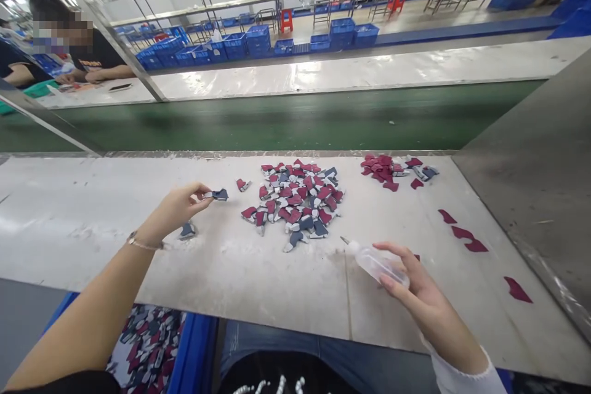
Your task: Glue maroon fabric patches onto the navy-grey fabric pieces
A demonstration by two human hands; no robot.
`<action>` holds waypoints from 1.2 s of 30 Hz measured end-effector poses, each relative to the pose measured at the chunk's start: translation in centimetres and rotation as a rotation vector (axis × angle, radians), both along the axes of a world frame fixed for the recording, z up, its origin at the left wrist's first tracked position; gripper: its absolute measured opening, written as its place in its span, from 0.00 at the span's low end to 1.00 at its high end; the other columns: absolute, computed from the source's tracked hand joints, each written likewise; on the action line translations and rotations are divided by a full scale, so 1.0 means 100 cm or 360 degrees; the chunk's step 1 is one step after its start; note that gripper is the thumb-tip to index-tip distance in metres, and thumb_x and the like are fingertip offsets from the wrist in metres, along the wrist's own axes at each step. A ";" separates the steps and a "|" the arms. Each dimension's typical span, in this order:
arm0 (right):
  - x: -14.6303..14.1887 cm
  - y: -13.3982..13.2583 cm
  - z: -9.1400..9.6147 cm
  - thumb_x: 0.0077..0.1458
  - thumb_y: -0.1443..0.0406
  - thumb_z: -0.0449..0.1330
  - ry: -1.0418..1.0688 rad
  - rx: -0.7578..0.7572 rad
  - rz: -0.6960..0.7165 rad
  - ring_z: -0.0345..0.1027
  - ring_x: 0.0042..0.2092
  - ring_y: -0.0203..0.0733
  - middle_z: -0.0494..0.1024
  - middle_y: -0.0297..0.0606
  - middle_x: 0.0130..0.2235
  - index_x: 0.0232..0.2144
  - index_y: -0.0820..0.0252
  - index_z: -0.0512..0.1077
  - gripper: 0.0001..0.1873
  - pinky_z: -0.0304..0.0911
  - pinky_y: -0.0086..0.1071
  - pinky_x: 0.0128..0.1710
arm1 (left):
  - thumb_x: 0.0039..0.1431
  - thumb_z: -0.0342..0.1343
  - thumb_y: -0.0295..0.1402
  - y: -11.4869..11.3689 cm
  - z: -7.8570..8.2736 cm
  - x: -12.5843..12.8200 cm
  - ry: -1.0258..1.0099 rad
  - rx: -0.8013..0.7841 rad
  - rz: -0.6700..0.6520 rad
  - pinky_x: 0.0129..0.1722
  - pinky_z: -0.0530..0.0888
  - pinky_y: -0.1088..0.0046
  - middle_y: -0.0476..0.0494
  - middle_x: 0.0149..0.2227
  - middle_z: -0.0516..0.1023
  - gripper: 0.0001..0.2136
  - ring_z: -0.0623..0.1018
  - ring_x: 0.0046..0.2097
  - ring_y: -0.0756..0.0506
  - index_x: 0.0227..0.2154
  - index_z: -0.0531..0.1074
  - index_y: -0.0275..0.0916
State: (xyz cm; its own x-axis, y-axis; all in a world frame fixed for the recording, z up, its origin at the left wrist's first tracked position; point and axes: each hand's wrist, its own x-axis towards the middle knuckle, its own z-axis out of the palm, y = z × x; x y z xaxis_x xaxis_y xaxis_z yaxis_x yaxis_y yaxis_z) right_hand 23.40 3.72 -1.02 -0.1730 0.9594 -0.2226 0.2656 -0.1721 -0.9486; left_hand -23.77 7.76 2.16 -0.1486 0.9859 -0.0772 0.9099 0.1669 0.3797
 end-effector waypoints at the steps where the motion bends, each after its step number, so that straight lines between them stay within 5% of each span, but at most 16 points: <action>1: 0.003 -0.002 0.002 0.53 0.49 0.63 -0.0014 0.0018 -0.0030 0.72 0.49 0.52 0.77 0.39 0.49 0.47 0.48 0.73 0.21 0.68 0.41 0.49 | 0.59 0.56 0.46 -0.011 -0.001 0.010 -0.0192 0.0064 0.0046 0.33 0.74 0.71 0.43 0.43 0.80 0.15 0.80 0.34 0.44 0.42 0.73 0.41; 5: 0.012 -0.008 0.006 0.42 0.52 0.71 0.0091 -0.0089 -0.0007 0.71 0.34 0.48 0.77 0.38 0.34 0.38 0.51 0.76 0.21 0.68 0.36 0.31 | 0.58 0.62 0.39 -0.053 -0.022 0.075 -0.1388 0.0198 0.0003 0.41 0.80 0.67 0.37 0.58 0.72 0.10 0.80 0.49 0.40 0.39 0.71 0.41; 9: 0.007 -0.011 0.008 0.41 0.47 0.70 0.0435 -0.0097 0.0070 0.65 0.27 0.42 0.73 0.34 0.27 0.34 0.53 0.74 0.22 0.62 0.33 0.25 | 0.63 0.57 0.35 -0.080 -0.049 0.160 -0.2509 -0.0156 -0.0036 0.37 0.82 0.72 0.36 0.57 0.74 0.07 0.81 0.49 0.40 0.42 0.68 0.42; 12: 0.000 -0.013 0.010 0.47 0.47 0.66 0.0606 -0.0017 0.0132 0.60 0.24 0.37 0.69 0.31 0.25 0.34 0.53 0.71 0.20 0.58 0.30 0.22 | 0.63 0.57 0.30 -0.092 -0.057 0.212 -0.2874 -0.0528 -0.0003 0.42 0.80 0.75 0.39 0.56 0.74 0.10 0.80 0.52 0.41 0.46 0.67 0.43; 15: -0.003 -0.019 0.019 0.51 0.51 0.66 0.0567 0.0061 0.0234 0.62 0.24 0.36 0.71 0.30 0.26 0.38 0.51 0.68 0.18 0.59 0.28 0.22 | 0.53 0.66 0.23 -0.098 -0.054 0.241 -0.2863 -0.0545 -0.0121 0.46 0.79 0.75 0.43 0.56 0.72 0.21 0.79 0.52 0.42 0.47 0.67 0.44; 18: -0.007 -0.028 0.033 0.52 0.57 0.67 0.0379 0.0254 0.0302 0.68 0.27 0.36 0.75 0.31 0.31 0.42 0.49 0.72 0.15 0.64 0.27 0.26 | 0.47 0.69 0.21 -0.101 -0.049 0.252 -0.2751 -0.0460 -0.0158 0.40 0.78 0.80 0.47 0.49 0.74 0.23 0.81 0.42 0.50 0.43 0.67 0.43; 25: -0.022 -0.050 0.050 0.46 0.63 0.69 -0.0079 0.0667 0.0144 0.67 0.23 0.32 0.71 0.23 0.27 0.35 0.46 0.69 0.15 0.63 0.23 0.20 | 0.49 0.68 0.23 -0.105 -0.038 0.257 -0.2435 -0.0202 -0.0213 0.40 0.76 0.80 0.50 0.43 0.76 0.20 0.78 0.41 0.52 0.40 0.66 0.43; 30: -0.027 -0.053 0.055 0.47 0.61 0.68 -0.0243 0.0798 0.0146 0.69 0.22 0.32 0.72 0.22 0.25 0.31 0.49 0.64 0.15 0.64 0.24 0.19 | 0.49 0.68 0.23 -0.109 -0.034 0.258 -0.1953 0.0032 -0.0267 0.40 0.75 0.77 0.49 0.45 0.78 0.20 0.78 0.43 0.50 0.41 0.66 0.45; 36: -0.029 -0.051 0.058 0.49 0.63 0.67 -0.0274 0.0881 0.0208 0.69 0.23 0.32 0.71 0.24 0.26 0.34 0.49 0.67 0.12 0.66 0.25 0.21 | 0.50 0.67 0.24 -0.109 -0.030 0.258 -0.1807 0.0098 -0.0354 0.41 0.74 0.73 0.49 0.44 0.78 0.20 0.78 0.45 0.47 0.42 0.66 0.45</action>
